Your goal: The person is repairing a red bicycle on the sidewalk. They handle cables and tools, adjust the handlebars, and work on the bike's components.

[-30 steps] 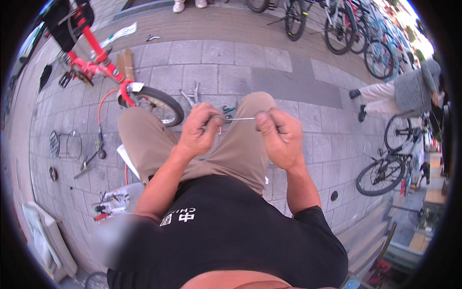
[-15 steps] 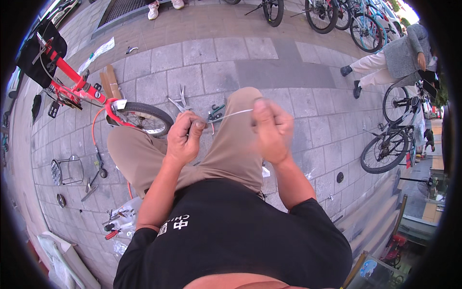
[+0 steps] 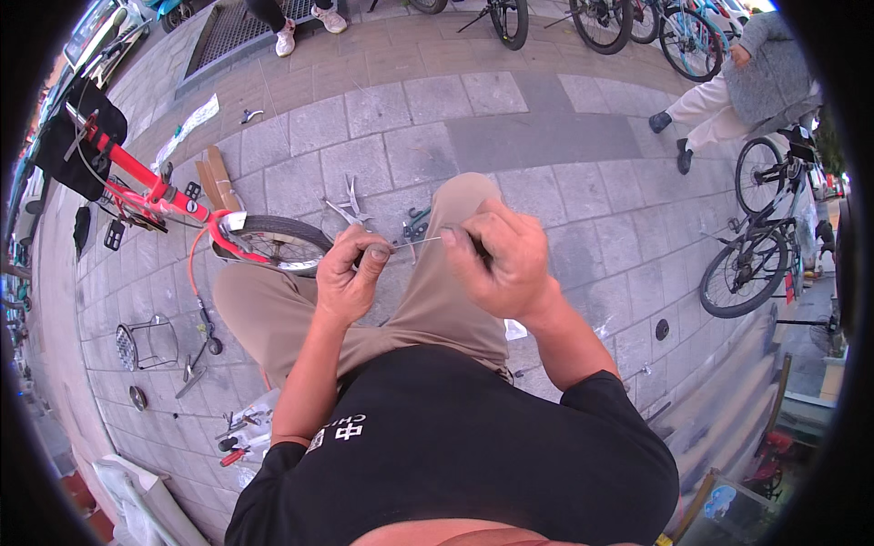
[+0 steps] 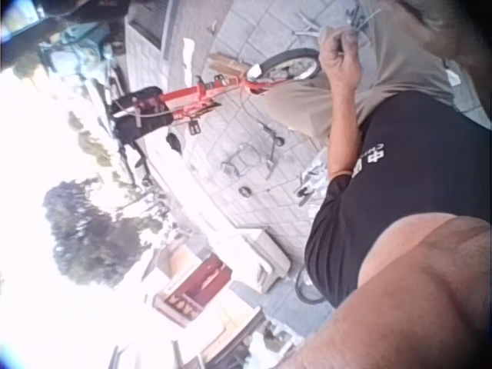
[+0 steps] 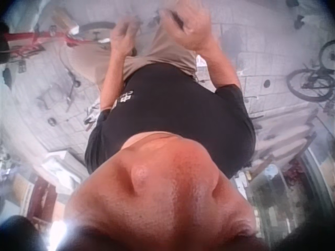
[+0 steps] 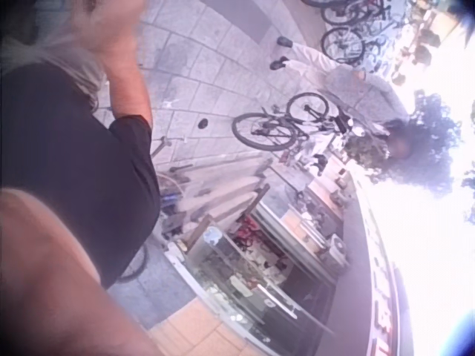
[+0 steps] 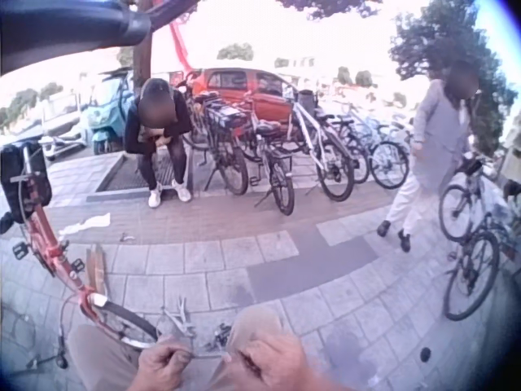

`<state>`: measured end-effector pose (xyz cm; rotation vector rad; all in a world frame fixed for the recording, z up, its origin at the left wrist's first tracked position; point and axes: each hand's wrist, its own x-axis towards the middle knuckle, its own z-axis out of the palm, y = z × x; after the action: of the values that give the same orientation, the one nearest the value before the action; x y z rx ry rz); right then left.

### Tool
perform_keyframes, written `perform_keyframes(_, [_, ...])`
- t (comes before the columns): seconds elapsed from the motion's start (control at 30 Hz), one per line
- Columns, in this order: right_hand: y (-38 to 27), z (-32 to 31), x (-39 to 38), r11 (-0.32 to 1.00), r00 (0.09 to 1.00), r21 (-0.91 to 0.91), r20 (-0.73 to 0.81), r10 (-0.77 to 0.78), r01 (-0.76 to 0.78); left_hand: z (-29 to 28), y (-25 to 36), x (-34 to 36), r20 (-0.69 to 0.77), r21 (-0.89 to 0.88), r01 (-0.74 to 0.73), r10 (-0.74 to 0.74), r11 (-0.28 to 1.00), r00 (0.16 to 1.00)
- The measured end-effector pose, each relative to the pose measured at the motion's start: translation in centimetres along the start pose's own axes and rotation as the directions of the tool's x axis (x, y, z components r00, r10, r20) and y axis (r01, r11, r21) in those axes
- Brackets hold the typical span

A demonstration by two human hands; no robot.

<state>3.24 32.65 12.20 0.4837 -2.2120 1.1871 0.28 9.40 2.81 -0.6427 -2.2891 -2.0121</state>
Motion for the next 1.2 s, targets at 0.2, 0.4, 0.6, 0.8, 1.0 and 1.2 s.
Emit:
perform_keyframes(0.2, [1.0, 1.7, -0.6, 0.999, 0.994, -0.035, 0.104, -0.037, 0.041, 0.7, 0.8, 0.8, 0.001, 0.066, 0.015, -0.015, 0.998, 1.000])
perform_keyframes(0.4, [0.5, 2.3, -1.2, 0.999, 0.982, 0.021, 0.184, -0.032, 0.029, 0.3, 1.0, 0.0, 0.075, 0.099, -0.077, 0.070, 0.992, 0.995])
perform_keyframes(0.6, [1.7, 1.8, -0.5, 0.949, 0.940, 0.244, 0.321, 0.113, -0.198, -0.1, 1.8, 1.3, 0.067, 0.078, -0.028, 0.023, 0.997, 0.997])
perform_keyframes(0.8, [19.0, -3.5, 0.8, 0.516, 0.703, -0.676, -0.003, 0.711, -0.525, -0.9, 1.5, 1.3, -0.119, -0.096, 0.057, -0.069, 0.994, 0.991])
perform_keyframes(1.0, [35.3, -3.3, -1.6, 0.269, 0.544, -0.881, 0.015, 0.839, -0.390, -1.1, 2.2, 2.0, -0.182, -0.143, 0.026, -0.052, 0.989, 0.982])
perform_keyframes(1.2, [24.9, 6.5, 7.0, 0.742, 0.670, -0.592, 0.416, 0.615, -0.313, -1.3, 4.2, 3.1, -0.317, -0.388, -0.014, -0.120, 0.921, 0.941])
